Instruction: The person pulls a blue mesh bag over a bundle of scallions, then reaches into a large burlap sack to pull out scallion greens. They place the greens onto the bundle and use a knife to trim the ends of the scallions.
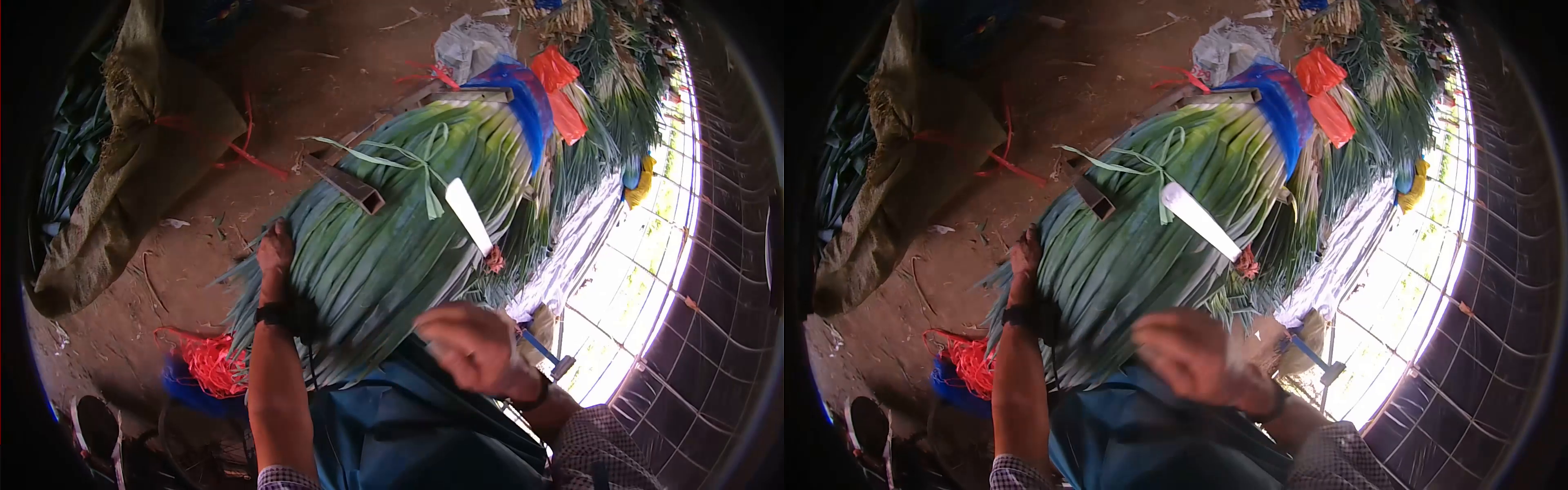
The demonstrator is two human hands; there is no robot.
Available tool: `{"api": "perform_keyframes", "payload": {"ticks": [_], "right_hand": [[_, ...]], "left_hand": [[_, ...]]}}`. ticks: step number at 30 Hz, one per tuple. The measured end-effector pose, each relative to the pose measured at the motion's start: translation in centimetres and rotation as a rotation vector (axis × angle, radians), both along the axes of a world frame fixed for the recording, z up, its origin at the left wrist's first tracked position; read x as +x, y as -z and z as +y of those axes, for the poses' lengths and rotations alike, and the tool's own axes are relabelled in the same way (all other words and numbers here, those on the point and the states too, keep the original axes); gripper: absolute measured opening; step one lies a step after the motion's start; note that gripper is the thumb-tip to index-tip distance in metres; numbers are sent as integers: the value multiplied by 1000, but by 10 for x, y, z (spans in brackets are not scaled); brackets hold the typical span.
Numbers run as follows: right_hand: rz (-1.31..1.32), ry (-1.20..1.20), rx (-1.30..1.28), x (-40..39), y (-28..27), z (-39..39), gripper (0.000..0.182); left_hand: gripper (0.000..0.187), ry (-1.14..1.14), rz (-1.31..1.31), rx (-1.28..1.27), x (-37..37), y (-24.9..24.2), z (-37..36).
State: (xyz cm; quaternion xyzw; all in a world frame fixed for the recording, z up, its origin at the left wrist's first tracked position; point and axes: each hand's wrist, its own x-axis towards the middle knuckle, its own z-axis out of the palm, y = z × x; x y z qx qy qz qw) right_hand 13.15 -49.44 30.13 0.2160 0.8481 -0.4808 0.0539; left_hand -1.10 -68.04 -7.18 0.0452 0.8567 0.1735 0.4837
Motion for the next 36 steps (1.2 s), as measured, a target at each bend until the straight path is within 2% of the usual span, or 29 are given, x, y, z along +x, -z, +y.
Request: {"api": "perform_keyframes", "payload": {"ticks": [2,4,5,8,11,14,15,16,17,18,19,20,21,22,23,24,25,26,27,28,30,32,34,36], "right_hand": [[-268,266,276,94,13,35,23],[-444,426,402,203,54,72,30],[-540,420,471,228,68,85,41],[-428,166,782,243,119,101,47],[-423,188,692,216,159,95,41],[-515,569,478,237,198,89,23],[-309,596,433,287,229,88,9],[-373,615,486,273,194,75,8],[-235,600,497,281,176,66,7],[-286,630,448,287,151,55,6],[-224,680,414,275,122,39,9],[-331,654,373,269,94,23,9],[-260,598,311,246,66,5,12],[-299,584,207,228,52,-14,14],[-270,452,179,215,50,-31,14],[-180,465,37,193,52,-50,10],[-213,424,-56,170,58,-64,14],[-316,492,-217,125,52,-73,20],[-264,441,-159,105,70,-82,24],[-218,389,-103,93,91,-90,29],[-139,372,14,79,133,-95,27],[-203,380,39,76,154,-97,28],[-241,364,116,75,175,-95,30],[-254,323,224,74,196,-97,32]], "left_hand": [[72,2,-20,6,3,6,-4],[74,4,-30,5,3,27,-11],[75,-18,-34,18,3,29,-12],[73,45,-28,-11,-3,18,-7],[70,45,-34,10,-8,0,-1],[68,13,-12,-24,-9,-17,6],[68,14,-7,-20,-9,-15,6],[68,17,-10,-14,-6,-13,5],[68,12,-9,-9,-4,-11,3],[68,4,3,1,-7,-6,3],[68,31,57,48,-4,5,-3],[68,33,43,-6,-6,-6,1],[68,50,55,17,-10,1,-2],[67,73,53,40,-5,8,-6],[67,71,105,132,-2,-5,-10],[66,28,84,199,-2,4,-15],[66,-14,61,265,-2,13,-20],[65,-56,36,331,-2,24,-26],[65,76,105,311,-1,23,-26],[64,114,110,288,-1,33,-26],[61,190,119,242,-2,54,-27],[60,158,46,209,-7,79,-32],[59,152,119,232,-8,39,-18],[58,146,152,249,-2,29,-12]]}}
